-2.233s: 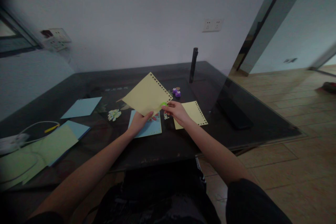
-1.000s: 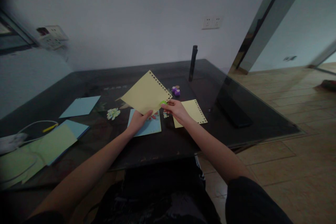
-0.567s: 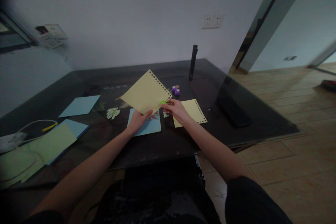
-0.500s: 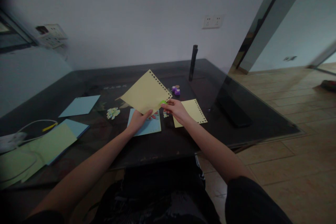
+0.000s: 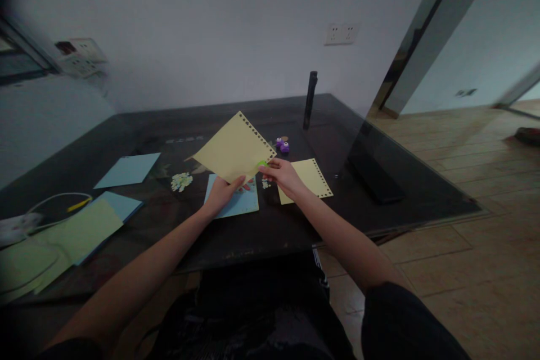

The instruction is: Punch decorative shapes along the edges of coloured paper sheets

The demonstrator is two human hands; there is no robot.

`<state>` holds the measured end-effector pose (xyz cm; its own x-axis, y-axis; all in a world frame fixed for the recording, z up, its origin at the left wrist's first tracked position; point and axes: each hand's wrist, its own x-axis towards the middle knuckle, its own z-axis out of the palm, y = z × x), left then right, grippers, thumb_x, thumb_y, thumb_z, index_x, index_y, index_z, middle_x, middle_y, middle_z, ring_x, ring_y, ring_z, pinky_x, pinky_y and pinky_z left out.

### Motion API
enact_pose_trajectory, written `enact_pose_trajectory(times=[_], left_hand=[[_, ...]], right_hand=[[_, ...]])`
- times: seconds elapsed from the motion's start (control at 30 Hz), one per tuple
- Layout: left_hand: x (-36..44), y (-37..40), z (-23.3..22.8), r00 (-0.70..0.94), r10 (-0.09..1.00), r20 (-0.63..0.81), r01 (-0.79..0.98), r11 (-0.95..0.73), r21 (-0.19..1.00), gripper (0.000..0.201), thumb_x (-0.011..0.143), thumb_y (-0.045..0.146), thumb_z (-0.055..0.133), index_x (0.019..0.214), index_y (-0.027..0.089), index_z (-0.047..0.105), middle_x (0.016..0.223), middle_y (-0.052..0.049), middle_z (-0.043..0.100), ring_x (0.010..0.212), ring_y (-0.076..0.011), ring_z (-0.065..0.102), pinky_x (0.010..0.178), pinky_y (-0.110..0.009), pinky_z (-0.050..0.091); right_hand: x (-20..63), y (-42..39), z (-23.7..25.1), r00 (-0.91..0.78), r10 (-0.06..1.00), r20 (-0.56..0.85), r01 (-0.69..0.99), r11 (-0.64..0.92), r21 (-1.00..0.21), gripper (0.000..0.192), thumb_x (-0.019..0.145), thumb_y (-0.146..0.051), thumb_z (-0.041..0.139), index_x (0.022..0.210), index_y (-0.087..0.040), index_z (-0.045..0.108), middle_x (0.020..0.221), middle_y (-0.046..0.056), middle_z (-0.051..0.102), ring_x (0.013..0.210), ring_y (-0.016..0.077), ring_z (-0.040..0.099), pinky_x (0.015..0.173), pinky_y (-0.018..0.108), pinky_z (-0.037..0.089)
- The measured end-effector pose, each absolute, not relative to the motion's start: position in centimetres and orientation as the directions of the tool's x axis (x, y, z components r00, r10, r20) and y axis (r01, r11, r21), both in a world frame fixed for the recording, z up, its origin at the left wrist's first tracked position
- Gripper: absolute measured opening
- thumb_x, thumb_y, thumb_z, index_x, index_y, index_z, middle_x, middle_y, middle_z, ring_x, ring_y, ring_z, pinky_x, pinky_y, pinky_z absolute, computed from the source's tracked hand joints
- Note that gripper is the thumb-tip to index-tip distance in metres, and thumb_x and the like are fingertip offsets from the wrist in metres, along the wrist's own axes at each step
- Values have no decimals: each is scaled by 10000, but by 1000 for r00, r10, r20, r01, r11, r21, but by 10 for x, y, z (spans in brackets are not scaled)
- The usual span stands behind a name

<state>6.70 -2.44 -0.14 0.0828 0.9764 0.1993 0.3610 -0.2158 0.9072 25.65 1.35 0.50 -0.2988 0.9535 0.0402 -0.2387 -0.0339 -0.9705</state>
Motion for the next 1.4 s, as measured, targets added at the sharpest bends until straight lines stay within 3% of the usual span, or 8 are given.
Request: enact_pose_trajectory(times=[1.4], left_hand=[[69,-28,5,84,977,198,370,-215,904,294,827,310,534,807,88,726,650,-73,724,547,-161,627,556,-234,495]], right_hand=[[256,11,10,-281,959,28,-245,-43,-969,315,578,-325,823,683,-166,573,640,-23,569,552,89,504,513,256,342]])
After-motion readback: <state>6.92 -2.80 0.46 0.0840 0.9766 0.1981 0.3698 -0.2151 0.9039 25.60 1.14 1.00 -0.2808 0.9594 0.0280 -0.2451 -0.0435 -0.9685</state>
